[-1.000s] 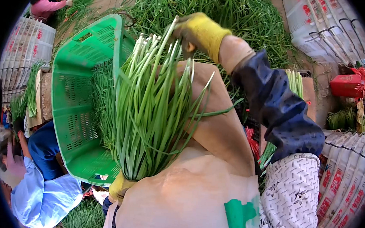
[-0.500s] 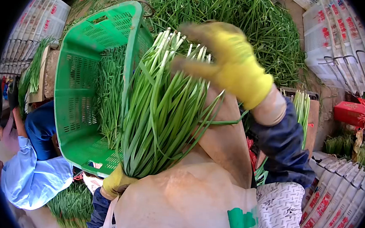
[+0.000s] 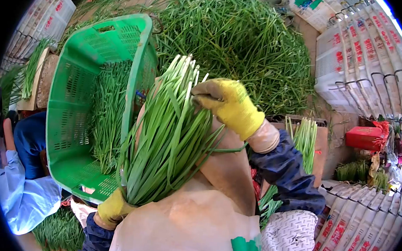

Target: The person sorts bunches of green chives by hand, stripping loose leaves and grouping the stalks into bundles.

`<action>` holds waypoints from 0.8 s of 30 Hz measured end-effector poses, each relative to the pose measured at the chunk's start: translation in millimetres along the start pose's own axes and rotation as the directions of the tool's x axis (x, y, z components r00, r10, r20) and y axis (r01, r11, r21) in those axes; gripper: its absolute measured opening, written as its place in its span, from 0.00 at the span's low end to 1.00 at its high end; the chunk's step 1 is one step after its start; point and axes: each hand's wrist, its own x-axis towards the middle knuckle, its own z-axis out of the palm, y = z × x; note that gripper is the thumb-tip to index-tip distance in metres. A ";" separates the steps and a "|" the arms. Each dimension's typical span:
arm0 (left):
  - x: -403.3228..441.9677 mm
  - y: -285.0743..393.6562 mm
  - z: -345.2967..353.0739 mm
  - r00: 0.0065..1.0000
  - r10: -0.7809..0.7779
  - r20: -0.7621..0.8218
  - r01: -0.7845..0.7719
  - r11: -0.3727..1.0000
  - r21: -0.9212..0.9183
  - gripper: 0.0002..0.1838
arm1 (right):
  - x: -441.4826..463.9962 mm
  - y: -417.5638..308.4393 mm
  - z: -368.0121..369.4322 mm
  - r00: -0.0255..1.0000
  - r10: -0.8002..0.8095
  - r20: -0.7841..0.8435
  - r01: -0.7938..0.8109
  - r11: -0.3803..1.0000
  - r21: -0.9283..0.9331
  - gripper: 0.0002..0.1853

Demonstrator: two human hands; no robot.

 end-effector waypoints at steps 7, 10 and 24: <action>-0.4 3.7 -5.1 0.996 0.019 0.091 -0.022 0.999 0.026 0.48 | 15.5 9.1 -23.7 0.915 -0.397 -0.071 0.273 0.739 -0.616 0.08; -5.6 9.1 0.1 0.999 0.042 0.016 -0.042 0.999 -0.001 0.38 | 27.4 92.9 -98.9 0.912 -0.104 -0.398 -0.337 0.362 -0.869 0.16; -7.2 25.6 3.3 0.999 -0.024 0.021 0.022 0.996 0.087 0.33 | 33.7 1.7 9.6 0.852 0.515 0.091 -0.523 0.841 0.138 0.20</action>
